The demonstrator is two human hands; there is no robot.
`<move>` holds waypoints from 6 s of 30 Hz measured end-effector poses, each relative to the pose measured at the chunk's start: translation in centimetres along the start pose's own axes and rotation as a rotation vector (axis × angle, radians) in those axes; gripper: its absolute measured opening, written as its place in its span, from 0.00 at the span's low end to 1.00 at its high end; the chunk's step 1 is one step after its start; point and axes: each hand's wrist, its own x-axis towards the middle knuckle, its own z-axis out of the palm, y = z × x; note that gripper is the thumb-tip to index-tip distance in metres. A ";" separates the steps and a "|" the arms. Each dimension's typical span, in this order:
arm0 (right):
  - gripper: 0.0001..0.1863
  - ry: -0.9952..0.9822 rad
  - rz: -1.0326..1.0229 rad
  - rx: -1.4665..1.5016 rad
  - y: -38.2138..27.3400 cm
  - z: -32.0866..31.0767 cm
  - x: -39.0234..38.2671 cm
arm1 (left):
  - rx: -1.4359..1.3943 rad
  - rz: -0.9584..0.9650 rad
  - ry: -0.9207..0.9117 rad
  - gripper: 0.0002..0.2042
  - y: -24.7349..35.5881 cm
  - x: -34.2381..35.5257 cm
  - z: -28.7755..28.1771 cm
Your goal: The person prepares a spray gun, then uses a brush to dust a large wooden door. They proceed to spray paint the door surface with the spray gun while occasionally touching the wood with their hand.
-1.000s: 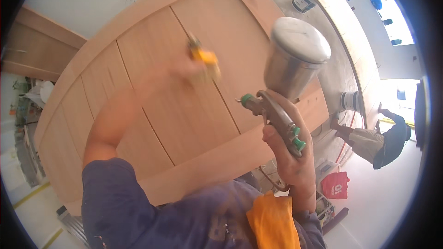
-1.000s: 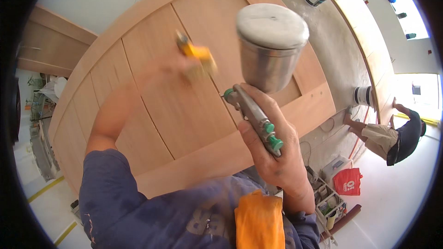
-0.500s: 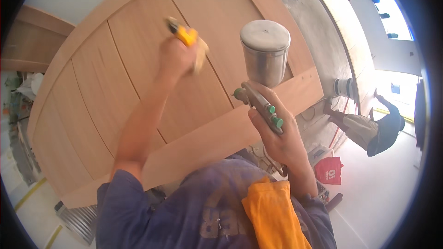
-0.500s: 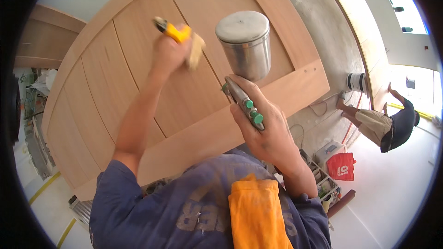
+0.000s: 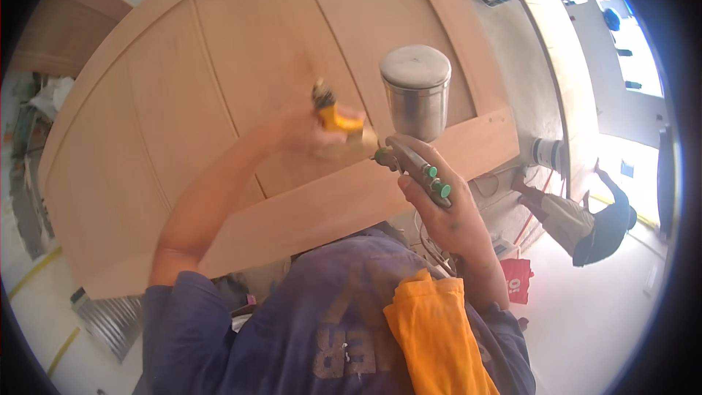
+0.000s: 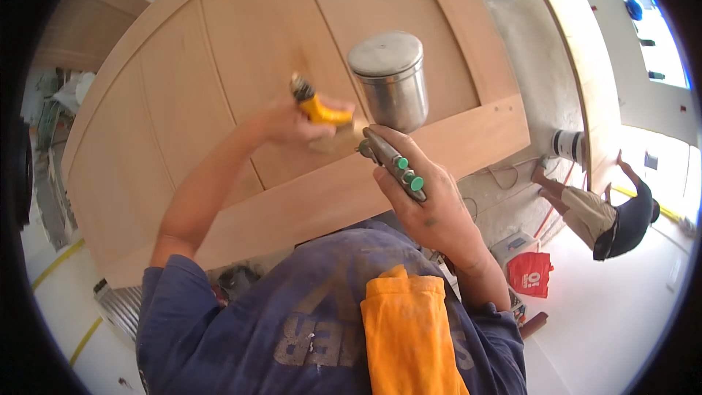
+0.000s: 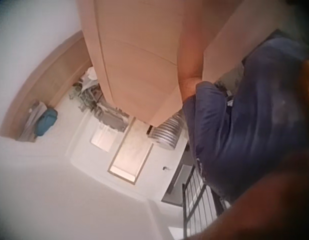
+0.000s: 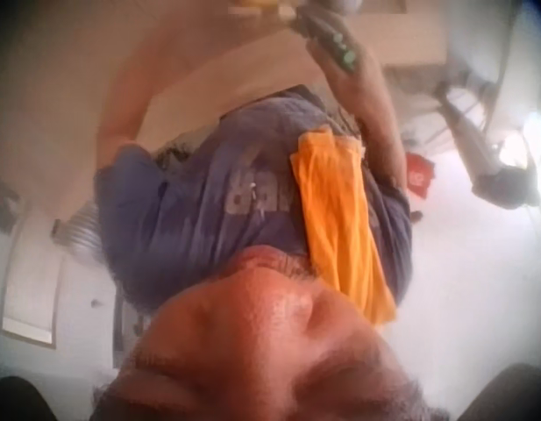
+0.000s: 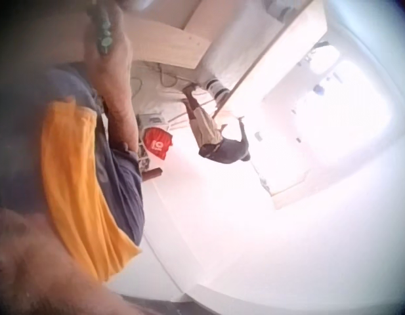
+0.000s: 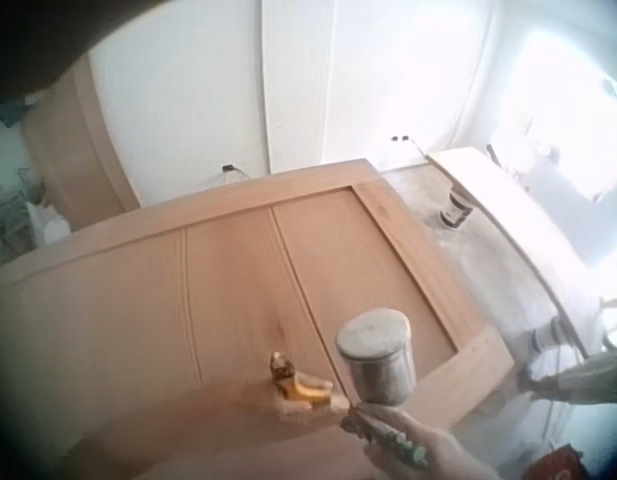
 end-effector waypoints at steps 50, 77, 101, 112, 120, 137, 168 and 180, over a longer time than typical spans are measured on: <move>0.21 -0.016 -0.200 0.244 -10.7 6.3 18.6 | 0.492 -0.051 0.168 0.23 -7.5 -1.0 -25.7; 0.24 -0.325 -0.048 0.087 -7.5 8.2 7.4 | 0.048 -0.050 0.030 0.17 -7.6 -17.5 -6.2; 0.26 -0.340 -0.030 0.117 -6.8 8.0 5.6 | 0.153 -0.328 0.224 0.25 -9.7 -14.2 -19.2; 0.25 -0.132 -0.255 0.261 -9.0 15.0 9.4 | 0.661 -0.026 0.750 0.23 -18.8 -13.8 -29.3; 0.23 -0.352 -0.206 0.234 -5.5 17.4 6.7 | 0.287 -0.174 -0.039 0.22 -11.9 -28.4 -8.0; 0.25 -0.386 0.058 -0.067 -5.4 26.5 -2.3 | 0.401 -0.259 0.969 0.23 -10.2 -43.5 -8.5; 0.28 -0.485 -0.252 0.020 -5.2 32.3 -10.9 | 0.427 -0.598 1.344 0.19 -27.1 -53.8 7.7; 0.28 -0.382 -0.175 0.052 -8.6 32.6 -10.9 | 0.233 -0.263 0.856 0.19 -14.7 -47.2 6.3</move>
